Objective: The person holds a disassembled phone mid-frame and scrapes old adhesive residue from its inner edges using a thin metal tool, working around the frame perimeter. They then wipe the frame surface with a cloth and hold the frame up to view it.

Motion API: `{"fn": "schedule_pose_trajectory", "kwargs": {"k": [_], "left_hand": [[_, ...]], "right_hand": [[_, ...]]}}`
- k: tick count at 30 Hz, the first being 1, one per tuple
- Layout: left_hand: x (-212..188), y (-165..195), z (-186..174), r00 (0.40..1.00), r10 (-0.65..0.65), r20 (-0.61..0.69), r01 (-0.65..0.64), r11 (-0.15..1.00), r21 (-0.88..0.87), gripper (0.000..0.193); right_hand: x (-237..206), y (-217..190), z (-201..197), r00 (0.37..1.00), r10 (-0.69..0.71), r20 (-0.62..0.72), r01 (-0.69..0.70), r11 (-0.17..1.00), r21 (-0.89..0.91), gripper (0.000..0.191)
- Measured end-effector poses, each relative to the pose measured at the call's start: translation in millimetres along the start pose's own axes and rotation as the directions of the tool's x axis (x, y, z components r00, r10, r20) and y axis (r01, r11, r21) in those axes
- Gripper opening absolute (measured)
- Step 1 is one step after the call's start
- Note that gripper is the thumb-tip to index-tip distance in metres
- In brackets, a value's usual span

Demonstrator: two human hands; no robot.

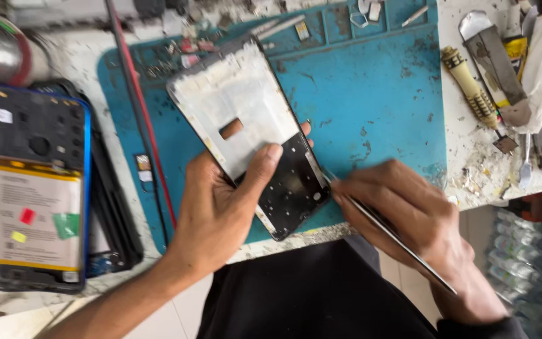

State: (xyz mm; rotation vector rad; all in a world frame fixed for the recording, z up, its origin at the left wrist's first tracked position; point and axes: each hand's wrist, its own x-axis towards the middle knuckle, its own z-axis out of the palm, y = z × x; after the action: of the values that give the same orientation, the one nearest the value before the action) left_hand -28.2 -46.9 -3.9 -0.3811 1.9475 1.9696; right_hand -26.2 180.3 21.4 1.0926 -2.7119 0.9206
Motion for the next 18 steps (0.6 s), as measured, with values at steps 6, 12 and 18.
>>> {"fn": "schedule_pose_trajectory", "kwargs": {"k": [6,12,18], "left_hand": [[-4.8,-10.6,-4.4,0.993,0.089,0.077,-0.087,0.996,-0.030,0.039],[-3.7,-18.1,1.4,0.999,0.026,0.029,-0.025,0.999,-0.023,0.046],[-5.0,-13.7,-1.9,0.995,0.087,0.040,-0.087,0.996,0.007,0.039]], "right_hand": [[-8.8,4.6,1.6,0.995,0.096,-0.002,-0.095,0.994,0.060,0.024],[-6.0,0.6,0.8,0.996,0.085,-0.015,-0.083,0.992,0.091,0.023],[0.9,-4.5,4.2,0.991,0.132,-0.037,-0.128,0.987,0.094,0.025]]}}
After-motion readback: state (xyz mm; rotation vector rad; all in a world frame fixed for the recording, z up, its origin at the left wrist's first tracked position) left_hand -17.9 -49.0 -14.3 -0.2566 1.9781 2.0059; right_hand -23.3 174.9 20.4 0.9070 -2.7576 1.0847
